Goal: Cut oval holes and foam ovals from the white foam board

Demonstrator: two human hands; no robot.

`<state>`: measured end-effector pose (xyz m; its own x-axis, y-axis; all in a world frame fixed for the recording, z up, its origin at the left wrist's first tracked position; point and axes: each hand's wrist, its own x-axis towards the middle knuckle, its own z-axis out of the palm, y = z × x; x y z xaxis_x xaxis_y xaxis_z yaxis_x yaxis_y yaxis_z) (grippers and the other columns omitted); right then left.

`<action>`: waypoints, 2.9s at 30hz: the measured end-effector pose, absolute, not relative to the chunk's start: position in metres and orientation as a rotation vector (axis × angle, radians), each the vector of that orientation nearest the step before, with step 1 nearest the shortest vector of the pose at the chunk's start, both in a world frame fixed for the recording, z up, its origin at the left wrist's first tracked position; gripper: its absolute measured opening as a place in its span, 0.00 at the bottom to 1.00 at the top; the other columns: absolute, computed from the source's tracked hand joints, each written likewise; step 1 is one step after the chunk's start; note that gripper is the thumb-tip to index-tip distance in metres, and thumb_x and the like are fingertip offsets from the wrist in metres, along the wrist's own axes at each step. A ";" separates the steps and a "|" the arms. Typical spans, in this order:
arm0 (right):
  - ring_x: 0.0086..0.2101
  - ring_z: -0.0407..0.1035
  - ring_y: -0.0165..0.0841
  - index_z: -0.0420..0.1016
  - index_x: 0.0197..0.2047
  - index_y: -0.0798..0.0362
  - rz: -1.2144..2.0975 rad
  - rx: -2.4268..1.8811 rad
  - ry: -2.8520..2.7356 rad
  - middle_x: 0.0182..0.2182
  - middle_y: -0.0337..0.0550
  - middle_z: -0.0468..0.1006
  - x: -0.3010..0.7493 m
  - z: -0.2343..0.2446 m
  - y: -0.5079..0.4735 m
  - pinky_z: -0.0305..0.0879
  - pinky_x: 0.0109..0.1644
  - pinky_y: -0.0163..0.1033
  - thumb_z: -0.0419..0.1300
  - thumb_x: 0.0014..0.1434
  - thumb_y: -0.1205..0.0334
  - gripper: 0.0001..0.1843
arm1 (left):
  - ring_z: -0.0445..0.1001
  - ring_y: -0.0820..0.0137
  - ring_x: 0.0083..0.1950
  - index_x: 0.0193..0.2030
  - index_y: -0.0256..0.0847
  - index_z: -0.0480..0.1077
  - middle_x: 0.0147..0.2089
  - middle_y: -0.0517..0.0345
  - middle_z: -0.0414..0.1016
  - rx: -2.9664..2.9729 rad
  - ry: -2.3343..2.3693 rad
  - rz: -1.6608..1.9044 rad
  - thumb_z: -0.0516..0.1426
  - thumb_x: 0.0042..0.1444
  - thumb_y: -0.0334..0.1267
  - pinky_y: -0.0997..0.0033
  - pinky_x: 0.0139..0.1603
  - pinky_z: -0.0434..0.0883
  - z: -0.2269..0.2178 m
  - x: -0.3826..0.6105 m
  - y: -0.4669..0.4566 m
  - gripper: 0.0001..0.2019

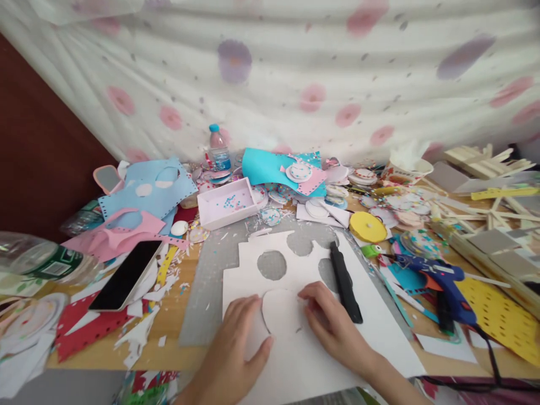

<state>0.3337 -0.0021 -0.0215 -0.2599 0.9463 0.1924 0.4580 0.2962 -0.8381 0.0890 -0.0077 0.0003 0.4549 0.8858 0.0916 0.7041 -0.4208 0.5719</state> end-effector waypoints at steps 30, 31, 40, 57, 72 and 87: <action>0.34 0.66 0.33 0.62 0.45 0.51 0.964 -1.243 -1.560 0.34 0.41 0.70 0.337 -0.029 0.005 0.64 0.39 0.39 0.48 0.61 0.73 0.12 | 0.67 0.53 0.47 0.36 0.41 0.66 0.42 0.49 0.68 2.240 1.315 -0.104 0.62 0.46 0.42 0.52 0.48 0.66 0.035 0.167 0.064 0.13; 0.35 0.66 0.34 0.62 0.45 0.51 0.967 -1.244 -1.556 0.34 0.42 0.70 0.337 -0.030 0.005 0.64 0.39 0.39 0.48 0.60 0.74 0.12 | 0.67 0.53 0.47 0.37 0.41 0.66 0.43 0.50 0.68 2.242 1.315 -0.102 0.63 0.45 0.42 0.53 0.48 0.66 0.034 0.169 0.062 0.14; 0.37 0.67 0.35 0.63 0.46 0.51 0.966 -1.226 -1.577 0.35 0.42 0.69 0.336 -0.030 0.006 0.65 0.41 0.39 0.47 0.59 0.76 0.14 | 0.64 0.55 0.46 0.39 0.39 0.64 0.42 0.51 0.64 2.249 1.544 0.104 0.60 0.48 0.42 0.54 0.46 0.61 0.011 0.188 0.032 0.15; 0.38 0.69 0.36 0.62 0.45 0.51 0.929 -1.267 -1.640 0.35 0.44 0.70 0.342 -0.031 0.007 0.67 0.42 0.40 0.47 0.62 0.74 0.12 | 0.62 0.56 0.44 0.44 0.38 0.66 0.43 0.50 0.66 2.368 1.472 0.165 0.50 0.62 0.55 0.54 0.45 0.59 -0.008 0.181 0.025 0.20; 0.38 0.69 0.36 0.62 0.45 0.51 0.904 -1.329 -1.640 0.36 0.43 0.71 0.342 -0.031 0.008 0.67 0.42 0.41 0.48 0.63 0.73 0.10 | 0.63 0.58 0.43 0.43 0.38 0.65 0.42 0.51 0.66 2.318 1.483 0.291 0.49 0.65 0.47 0.55 0.45 0.61 -0.013 0.178 0.028 0.14; 0.44 0.66 0.49 0.61 0.55 0.58 0.038 -1.729 -1.849 0.45 0.57 0.68 0.377 -0.012 -0.007 0.68 0.45 0.54 0.57 0.62 0.57 0.21 | 0.63 0.57 0.51 0.45 0.39 0.65 0.47 0.52 0.66 2.114 1.397 0.193 0.68 0.46 0.34 0.52 0.53 0.64 0.027 0.136 0.015 0.21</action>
<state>0.3768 -0.0069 -0.0118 0.0287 0.9163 0.3994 0.8990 0.1510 -0.4111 0.1356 0.0148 0.0268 0.4379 0.8776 -0.1953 0.7915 -0.2733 0.5466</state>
